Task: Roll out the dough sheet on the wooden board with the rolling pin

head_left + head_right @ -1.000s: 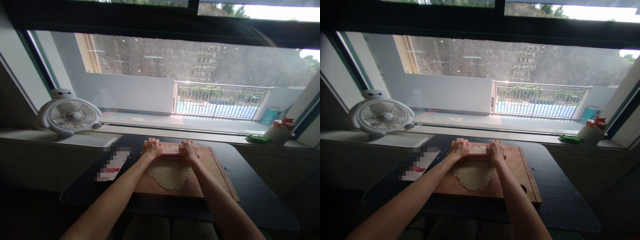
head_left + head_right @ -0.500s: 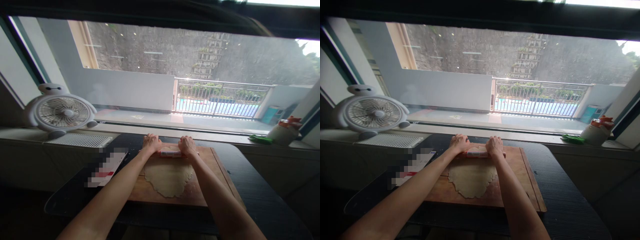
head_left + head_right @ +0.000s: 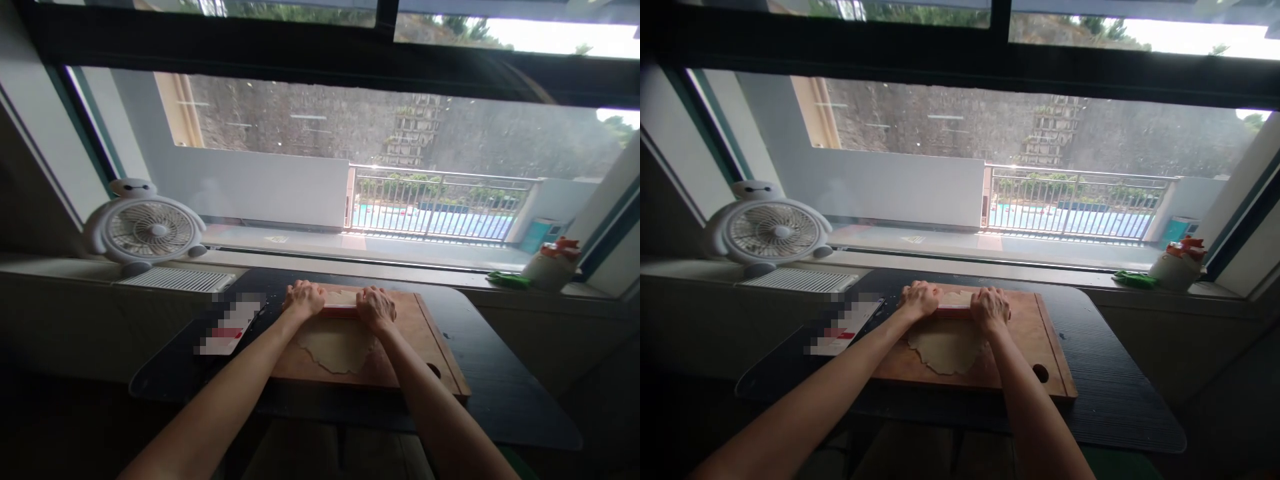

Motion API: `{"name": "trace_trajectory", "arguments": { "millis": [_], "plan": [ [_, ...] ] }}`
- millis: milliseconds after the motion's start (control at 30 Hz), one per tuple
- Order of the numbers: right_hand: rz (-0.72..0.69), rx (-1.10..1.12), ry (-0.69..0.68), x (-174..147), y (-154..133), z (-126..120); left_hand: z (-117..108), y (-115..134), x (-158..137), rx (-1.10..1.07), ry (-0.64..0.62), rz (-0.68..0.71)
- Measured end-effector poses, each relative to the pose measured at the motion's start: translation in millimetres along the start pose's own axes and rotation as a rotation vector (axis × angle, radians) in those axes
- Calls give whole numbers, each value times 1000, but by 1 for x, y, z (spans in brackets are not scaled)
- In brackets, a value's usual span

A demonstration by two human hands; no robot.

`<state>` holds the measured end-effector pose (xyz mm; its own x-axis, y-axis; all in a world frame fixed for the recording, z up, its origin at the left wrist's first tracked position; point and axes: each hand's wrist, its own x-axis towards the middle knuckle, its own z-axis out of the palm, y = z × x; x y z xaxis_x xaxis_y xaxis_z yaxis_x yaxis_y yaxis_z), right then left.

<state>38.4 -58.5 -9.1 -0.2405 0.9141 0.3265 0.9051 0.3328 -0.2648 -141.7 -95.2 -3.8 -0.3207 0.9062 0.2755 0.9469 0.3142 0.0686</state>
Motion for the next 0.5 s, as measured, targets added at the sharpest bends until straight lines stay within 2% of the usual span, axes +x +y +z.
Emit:
{"name": "trace_trajectory", "arguments": {
  "millis": [200, 300, 400, 500],
  "plan": [
    [-4, -3, -45, 56, 3, 16, 14, -3, 48, 0, 6, -8],
    [-11, -3, -63, 74, 5, 24, 19, -4, 63, 1, 13, 7],
    [-3, -1, -87, 77, 6, 25, 20, -4, 64, 4, 18, 18],
    [13, 3, -99, 63, 6, 20, 18, -4, 52, 5, 19, 23]
  ]
}}
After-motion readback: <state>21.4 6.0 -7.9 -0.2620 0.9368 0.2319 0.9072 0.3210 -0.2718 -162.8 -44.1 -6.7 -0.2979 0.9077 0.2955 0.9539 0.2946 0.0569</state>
